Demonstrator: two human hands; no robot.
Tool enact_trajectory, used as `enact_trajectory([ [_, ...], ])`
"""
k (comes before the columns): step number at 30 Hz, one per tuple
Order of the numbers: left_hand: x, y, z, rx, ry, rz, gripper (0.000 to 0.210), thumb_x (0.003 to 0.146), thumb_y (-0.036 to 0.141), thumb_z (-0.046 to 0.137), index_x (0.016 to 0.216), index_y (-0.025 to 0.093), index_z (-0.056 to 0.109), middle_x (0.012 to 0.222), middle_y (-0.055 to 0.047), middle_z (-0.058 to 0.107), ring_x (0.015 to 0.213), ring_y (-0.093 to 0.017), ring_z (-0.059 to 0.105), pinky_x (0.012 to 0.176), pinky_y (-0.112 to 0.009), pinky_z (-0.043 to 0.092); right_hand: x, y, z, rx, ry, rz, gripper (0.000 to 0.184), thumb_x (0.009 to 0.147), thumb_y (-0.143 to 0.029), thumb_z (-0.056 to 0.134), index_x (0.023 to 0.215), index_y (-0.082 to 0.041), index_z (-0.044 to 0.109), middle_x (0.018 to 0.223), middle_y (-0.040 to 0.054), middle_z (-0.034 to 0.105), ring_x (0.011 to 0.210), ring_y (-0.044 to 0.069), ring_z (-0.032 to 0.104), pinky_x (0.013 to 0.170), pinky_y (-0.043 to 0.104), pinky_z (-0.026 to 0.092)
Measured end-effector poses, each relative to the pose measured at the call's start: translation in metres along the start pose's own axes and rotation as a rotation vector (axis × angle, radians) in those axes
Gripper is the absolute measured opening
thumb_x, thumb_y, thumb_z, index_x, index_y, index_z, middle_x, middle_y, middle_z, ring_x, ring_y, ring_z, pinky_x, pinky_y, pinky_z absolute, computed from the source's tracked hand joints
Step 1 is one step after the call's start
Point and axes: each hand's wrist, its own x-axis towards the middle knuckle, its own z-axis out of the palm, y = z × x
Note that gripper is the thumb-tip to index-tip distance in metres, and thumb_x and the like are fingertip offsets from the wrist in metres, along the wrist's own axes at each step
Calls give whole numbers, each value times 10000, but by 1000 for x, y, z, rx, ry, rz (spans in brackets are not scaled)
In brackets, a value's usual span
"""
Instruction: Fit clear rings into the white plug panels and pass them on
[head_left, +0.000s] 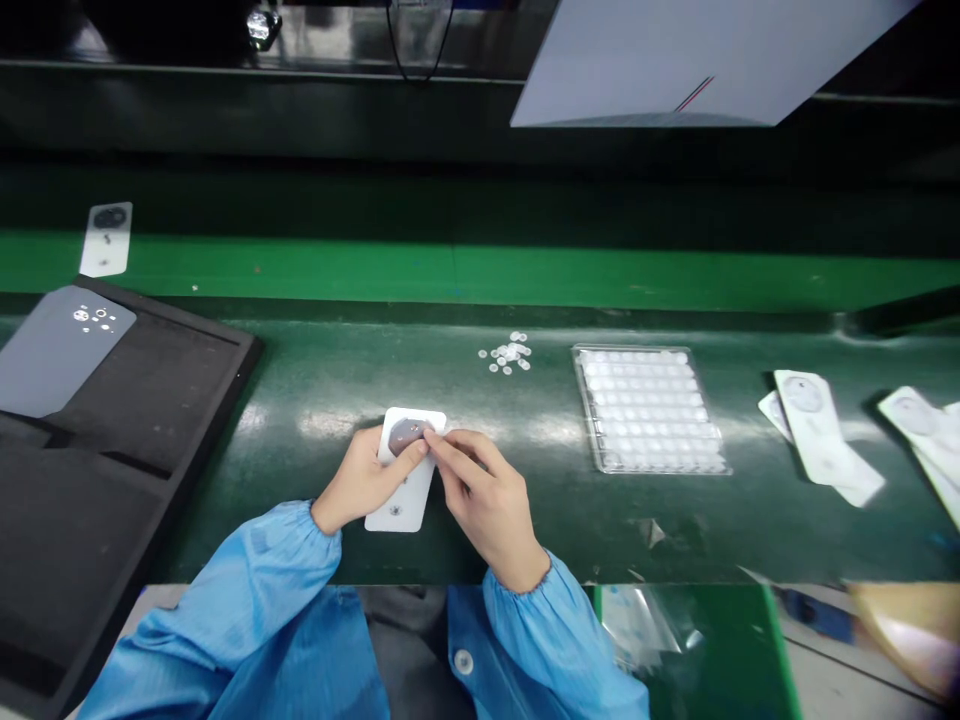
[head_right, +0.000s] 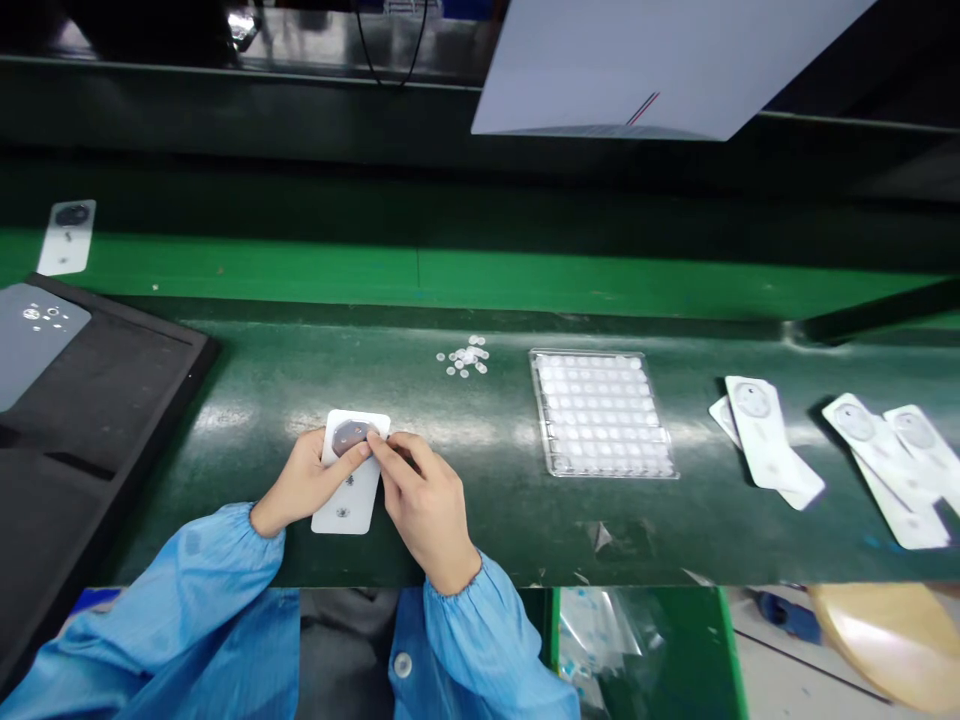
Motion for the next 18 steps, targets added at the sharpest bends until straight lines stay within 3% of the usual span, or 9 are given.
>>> enact_trajectory([
  [7,0,2,-1,-10,-35,-3,152,874,258,633,799,128,657,720,1,624,629,-110,537,587,-212,449,9,-5,1,57,64,42,107,993,-170,616,1032,-212,707,976,64,716,874,183,719,785,301,601],
  [18,1,2,-4,-57,-30,-56,204,870,321,681,850,118,691,768,-22,676,662,-131,590,585,-214,455,10,-6,5,71,-44,152,119,1025,-217,504,1025,-207,622,1013,84,668,839,189,675,692,299,551],
])
